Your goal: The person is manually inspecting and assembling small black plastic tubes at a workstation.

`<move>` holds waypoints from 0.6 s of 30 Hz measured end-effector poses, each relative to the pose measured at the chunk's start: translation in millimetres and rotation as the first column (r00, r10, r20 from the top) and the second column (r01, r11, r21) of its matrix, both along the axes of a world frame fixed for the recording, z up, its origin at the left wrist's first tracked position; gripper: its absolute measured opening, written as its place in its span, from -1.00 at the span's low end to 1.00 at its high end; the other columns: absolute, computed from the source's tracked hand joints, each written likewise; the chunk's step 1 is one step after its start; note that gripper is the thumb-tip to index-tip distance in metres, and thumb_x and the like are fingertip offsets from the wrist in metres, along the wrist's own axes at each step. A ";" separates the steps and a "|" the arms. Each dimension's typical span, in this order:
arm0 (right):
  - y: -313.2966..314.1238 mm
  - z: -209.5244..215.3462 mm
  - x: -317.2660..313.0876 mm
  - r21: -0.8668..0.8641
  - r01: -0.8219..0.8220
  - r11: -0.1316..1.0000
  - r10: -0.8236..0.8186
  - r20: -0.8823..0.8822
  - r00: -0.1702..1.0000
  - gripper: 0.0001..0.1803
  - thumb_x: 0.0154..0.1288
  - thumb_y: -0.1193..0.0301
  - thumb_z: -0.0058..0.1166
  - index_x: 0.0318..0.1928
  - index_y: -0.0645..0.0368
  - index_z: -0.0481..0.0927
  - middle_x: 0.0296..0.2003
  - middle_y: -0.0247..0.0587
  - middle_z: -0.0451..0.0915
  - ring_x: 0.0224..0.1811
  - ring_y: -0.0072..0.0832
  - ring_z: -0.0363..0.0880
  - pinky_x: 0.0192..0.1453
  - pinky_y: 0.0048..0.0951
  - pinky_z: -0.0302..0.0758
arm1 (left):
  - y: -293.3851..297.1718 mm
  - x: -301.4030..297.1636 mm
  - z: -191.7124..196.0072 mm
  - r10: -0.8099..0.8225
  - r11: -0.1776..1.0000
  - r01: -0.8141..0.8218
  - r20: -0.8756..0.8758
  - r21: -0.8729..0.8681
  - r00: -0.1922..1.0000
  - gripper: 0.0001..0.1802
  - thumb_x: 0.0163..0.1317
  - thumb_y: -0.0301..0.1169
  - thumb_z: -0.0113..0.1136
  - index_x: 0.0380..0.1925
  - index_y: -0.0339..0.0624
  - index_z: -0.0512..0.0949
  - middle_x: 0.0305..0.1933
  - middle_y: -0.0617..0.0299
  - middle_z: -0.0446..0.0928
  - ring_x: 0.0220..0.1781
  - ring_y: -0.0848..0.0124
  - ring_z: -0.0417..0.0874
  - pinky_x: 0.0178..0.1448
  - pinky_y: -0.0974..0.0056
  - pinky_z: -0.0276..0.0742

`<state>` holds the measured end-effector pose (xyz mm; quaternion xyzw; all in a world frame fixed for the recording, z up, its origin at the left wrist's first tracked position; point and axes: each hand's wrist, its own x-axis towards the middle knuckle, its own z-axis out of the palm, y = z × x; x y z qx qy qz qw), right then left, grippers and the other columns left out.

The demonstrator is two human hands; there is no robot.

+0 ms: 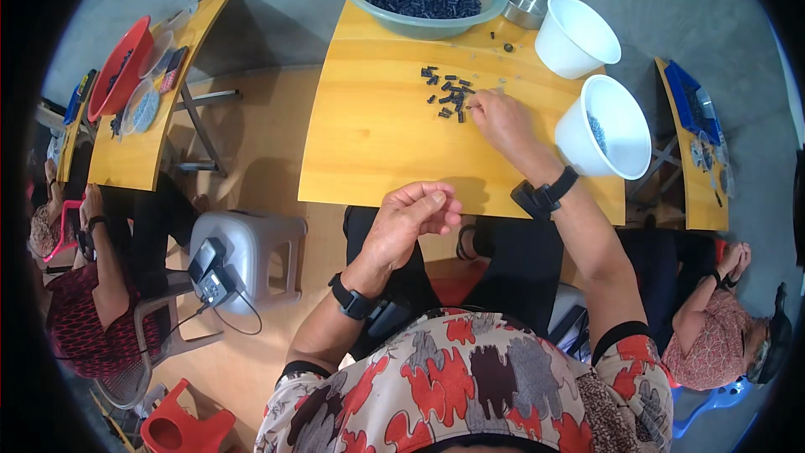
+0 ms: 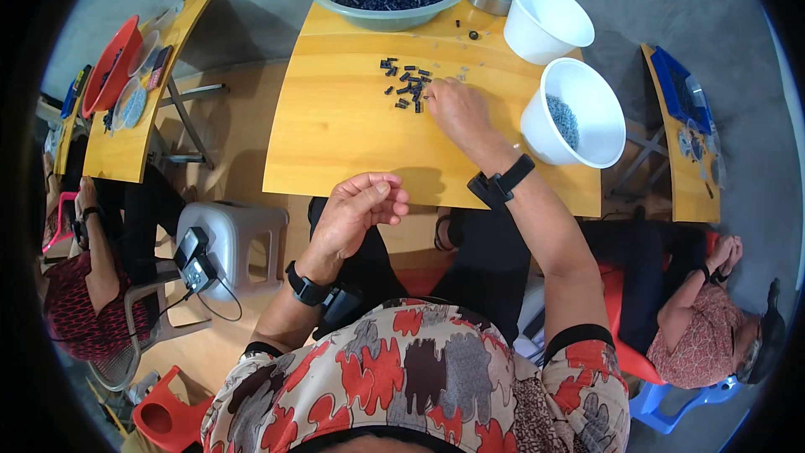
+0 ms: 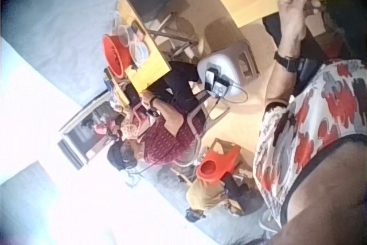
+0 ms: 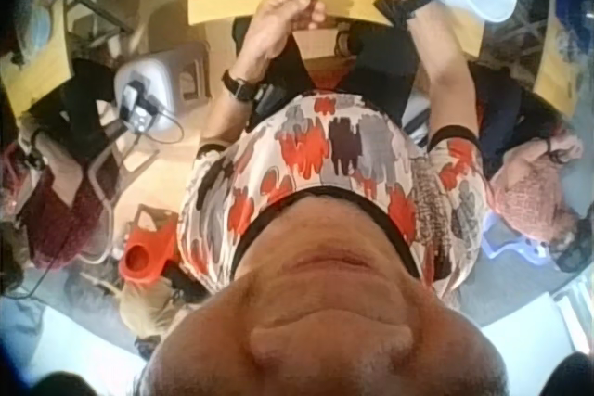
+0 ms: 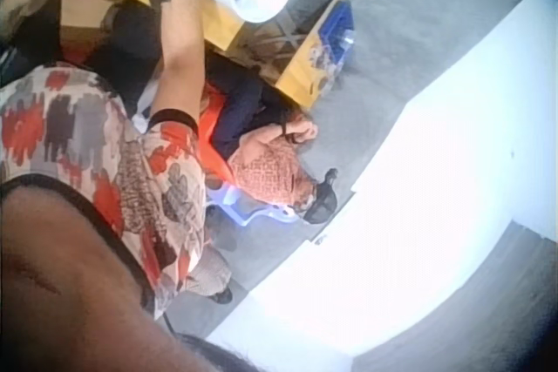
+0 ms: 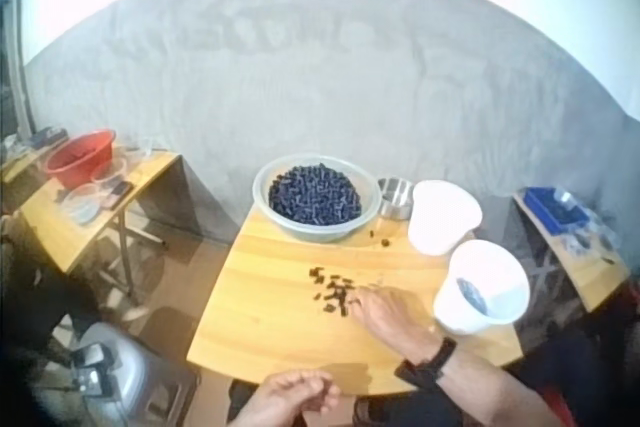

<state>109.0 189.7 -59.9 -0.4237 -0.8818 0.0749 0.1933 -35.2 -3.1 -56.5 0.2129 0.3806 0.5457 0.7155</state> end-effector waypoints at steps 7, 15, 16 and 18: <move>-70.4 36.1 20.2 0.055 -0.170 0.984 0.178 -0.227 0.957 -0.93 0.04 0.48 0.12 -0.44 0.14 0.50 -0.51 -0.20 0.55 -0.49 -0.24 0.56 -0.45 -0.31 0.49 | 4.7 5.4 1.8 0.063 0.998 -0.061 -0.077 0.036 0.995 -0.76 0.30 -0.39 0.04 -0.09 -0.26 0.50 -0.23 0.14 0.59 -0.31 0.43 0.62 -0.22 0.36 0.57; -117.1 36.1 41.1 0.141 -0.272 0.952 0.302 -0.281 0.911 -0.88 -0.04 0.52 0.18 -0.43 0.10 0.52 -0.58 -0.29 0.51 -0.56 -0.35 0.54 -0.50 -0.43 0.47 | 3.5 23.6 -6.8 0.026 0.995 -0.018 -0.080 0.103 0.996 -0.76 0.24 -0.45 0.13 -0.11 -0.28 0.51 -0.26 0.17 0.59 -0.33 0.47 0.60 -0.26 0.39 0.58; -120.0 38.0 41.4 0.131 -0.269 0.954 0.296 -0.287 0.911 -0.88 -0.04 0.52 0.18 -0.43 0.10 0.52 -0.58 -0.29 0.51 -0.56 -0.35 0.54 -0.50 -0.43 0.47 | 1.7 24.7 -6.3 0.023 0.996 -0.016 -0.082 0.091 0.996 -0.76 0.24 -0.45 0.13 -0.11 -0.28 0.51 -0.26 0.17 0.59 -0.33 0.47 0.60 -0.26 0.39 0.58; -122.6 42.2 42.3 0.101 -0.262 0.960 0.280 -0.414 0.866 -0.85 -0.06 0.55 0.19 -0.43 0.11 0.52 -0.57 -0.28 0.50 -0.56 -0.35 0.53 -0.50 -0.43 0.46 | 0.9 27.5 -1.5 0.048 0.987 -0.041 -0.044 0.156 0.998 -0.79 0.23 -0.46 0.14 -0.14 -0.26 0.54 -0.29 0.18 0.59 -0.34 0.48 0.60 -0.26 0.39 0.57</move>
